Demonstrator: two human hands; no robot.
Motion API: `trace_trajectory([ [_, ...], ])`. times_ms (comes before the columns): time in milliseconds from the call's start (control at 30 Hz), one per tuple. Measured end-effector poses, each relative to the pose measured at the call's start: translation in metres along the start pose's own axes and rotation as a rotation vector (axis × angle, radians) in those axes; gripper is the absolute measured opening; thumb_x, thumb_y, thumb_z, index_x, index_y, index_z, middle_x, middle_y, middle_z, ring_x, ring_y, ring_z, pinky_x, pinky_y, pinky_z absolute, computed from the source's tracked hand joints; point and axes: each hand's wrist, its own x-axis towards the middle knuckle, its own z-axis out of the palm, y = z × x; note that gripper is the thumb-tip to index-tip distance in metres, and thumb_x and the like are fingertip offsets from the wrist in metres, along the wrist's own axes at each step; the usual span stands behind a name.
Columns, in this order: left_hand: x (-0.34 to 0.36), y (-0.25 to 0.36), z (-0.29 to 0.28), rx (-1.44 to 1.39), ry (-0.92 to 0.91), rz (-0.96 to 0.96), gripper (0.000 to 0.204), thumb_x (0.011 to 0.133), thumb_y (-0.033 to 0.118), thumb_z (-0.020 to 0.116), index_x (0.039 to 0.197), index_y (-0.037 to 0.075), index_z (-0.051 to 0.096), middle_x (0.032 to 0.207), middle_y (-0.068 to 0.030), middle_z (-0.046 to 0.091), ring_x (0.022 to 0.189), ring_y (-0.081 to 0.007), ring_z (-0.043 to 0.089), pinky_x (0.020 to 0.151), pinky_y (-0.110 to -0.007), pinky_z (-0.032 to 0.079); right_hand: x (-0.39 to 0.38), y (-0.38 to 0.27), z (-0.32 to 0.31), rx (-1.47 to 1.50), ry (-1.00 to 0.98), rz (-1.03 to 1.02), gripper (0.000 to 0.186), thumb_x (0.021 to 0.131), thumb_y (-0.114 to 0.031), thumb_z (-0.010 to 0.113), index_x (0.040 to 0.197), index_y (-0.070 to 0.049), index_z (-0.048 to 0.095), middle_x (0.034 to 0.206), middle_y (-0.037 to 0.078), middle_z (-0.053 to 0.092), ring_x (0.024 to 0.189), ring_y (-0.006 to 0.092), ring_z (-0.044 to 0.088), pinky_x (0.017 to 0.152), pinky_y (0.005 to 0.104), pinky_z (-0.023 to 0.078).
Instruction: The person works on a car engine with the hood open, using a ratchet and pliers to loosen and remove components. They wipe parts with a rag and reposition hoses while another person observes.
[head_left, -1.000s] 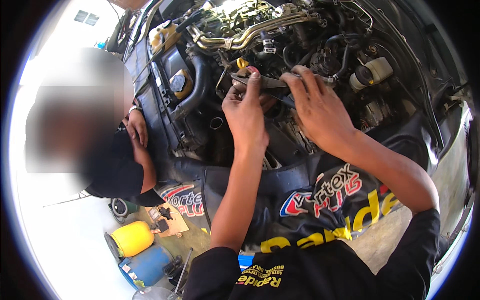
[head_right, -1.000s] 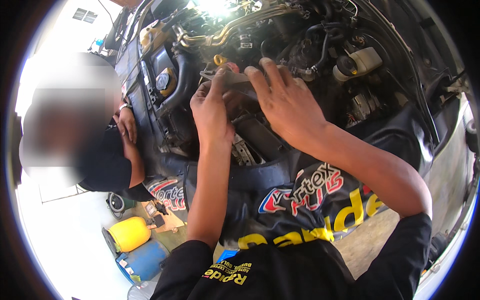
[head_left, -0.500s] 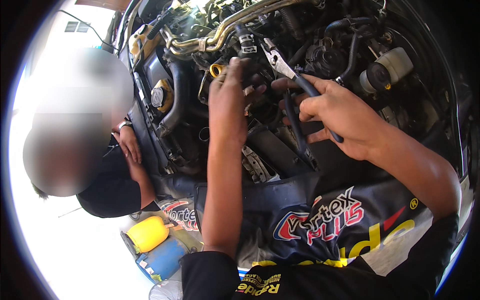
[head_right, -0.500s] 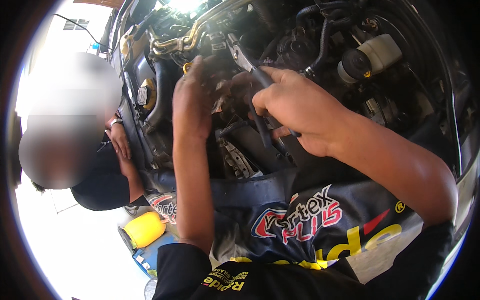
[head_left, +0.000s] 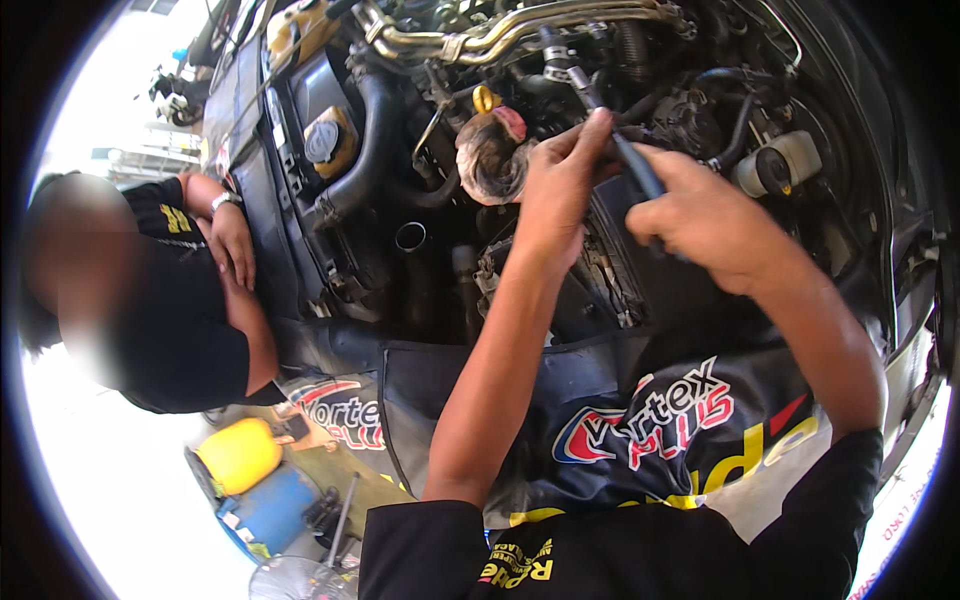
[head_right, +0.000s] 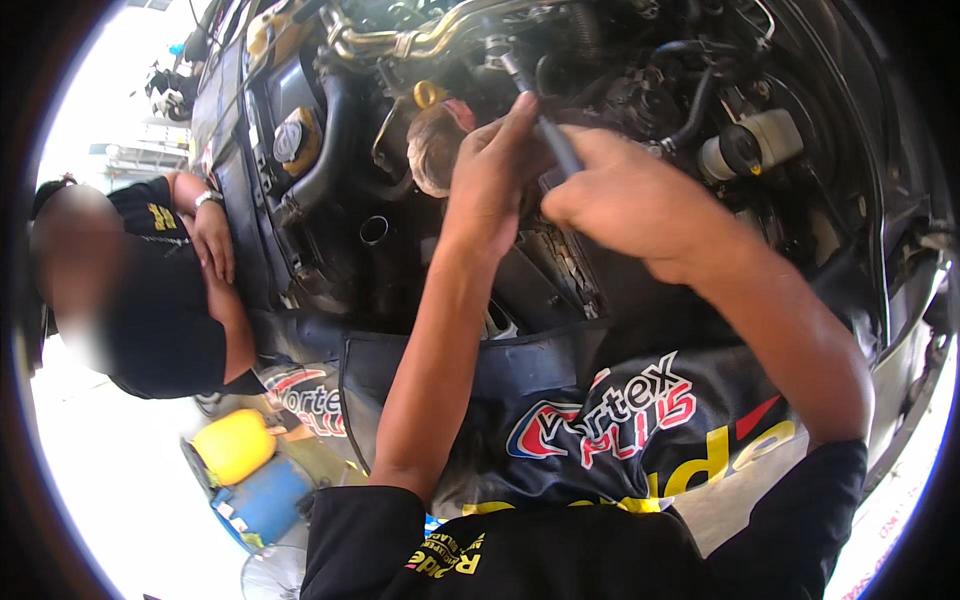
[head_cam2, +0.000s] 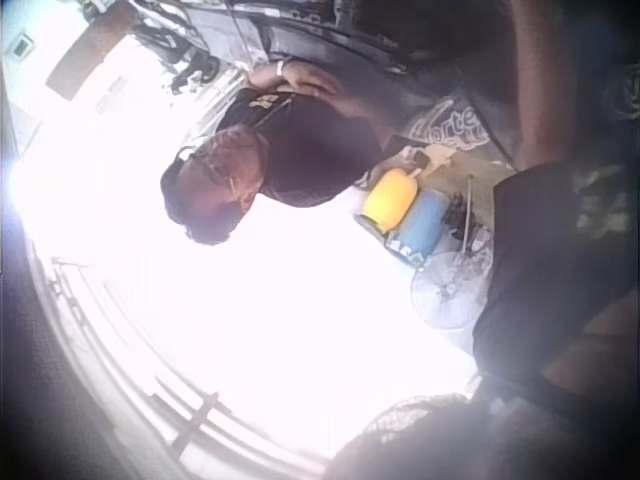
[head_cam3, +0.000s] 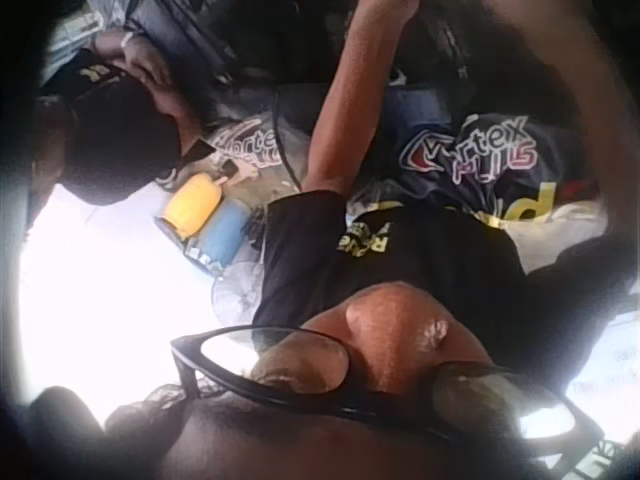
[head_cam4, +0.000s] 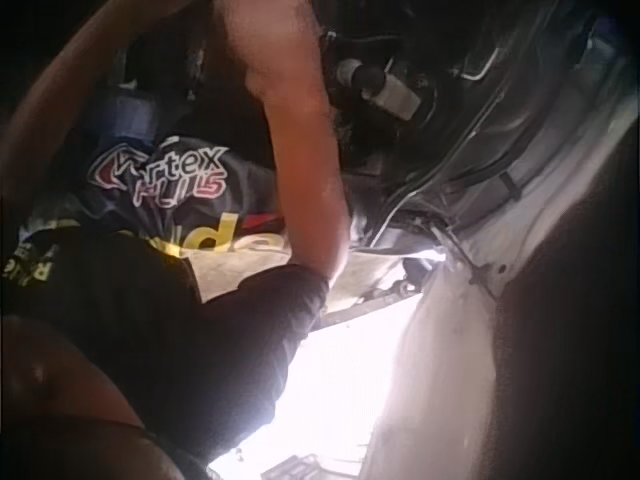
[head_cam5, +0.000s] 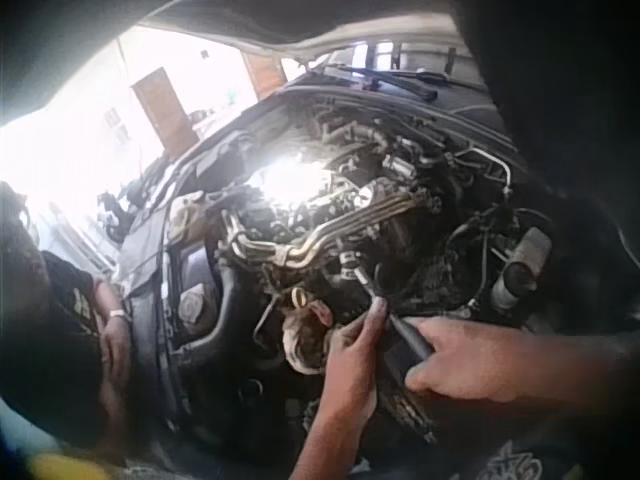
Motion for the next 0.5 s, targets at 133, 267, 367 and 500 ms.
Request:
trace_trajectory([
  [133,0.005,0.005,0.031,-0.187,0.146,0.125,0.037,0.1,0.036,0.066,0.097,0.0,0.072,0.084,-0.0068,0.071,0.077,-0.0135,0.068,0.071,-0.028,0.052,-0.007,-0.036,-0.028,-0.244,-0.026,0.082,0.048,0.073,-0.006,0.06,0.121,-0.004,0.066,0.082,-0.001,0.059,0.067,0.0094,0.054,0.057,0.0255,0.044],
  [267,0.018,0.008,0.058,-0.379,0.22,0.173,0.037,0.102,0.033,0.06,0.086,0.001,0.068,0.08,-0.0079,0.07,0.075,-0.0165,0.068,0.072,-0.033,0.052,-0.004,-0.073,-0.034,-0.605,0.124,0.158,0.075,0.067,-0.005,0.057,0.141,-0.008,0.06,0.089,0.0,0.057,0.074,0.0102,0.055,0.059,0.0279,0.048],
  [367,0.023,0.008,0.073,-0.573,0.159,0.116,0.038,0.107,0.033,0.054,0.087,0.002,0.066,0.083,-0.0078,0.069,0.08,-0.0162,0.066,0.081,-0.035,0.05,0.003,-0.088,-0.041,-0.765,0.248,0.218,0.08,0.064,-0.003,0.054,0.143,-0.006,0.058,0.093,0.001,0.056,0.073,0.0114,0.053,0.059,0.0287,0.048],
  [500,0.023,0.01,0.067,-0.697,0.169,0.022,0.039,0.108,0.032,0.051,0.087,0.001,0.065,0.082,-0.0065,0.066,0.082,-0.0161,0.059,0.083,-0.037,0.046,0.019,-0.099,-0.03,-0.841,0.213,0.283,0.08,0.062,0.001,0.052,0.141,-0.005,0.06,0.094,0.003,0.054,0.07,0.0117,0.049,0.058,0.0272,0.043],
])
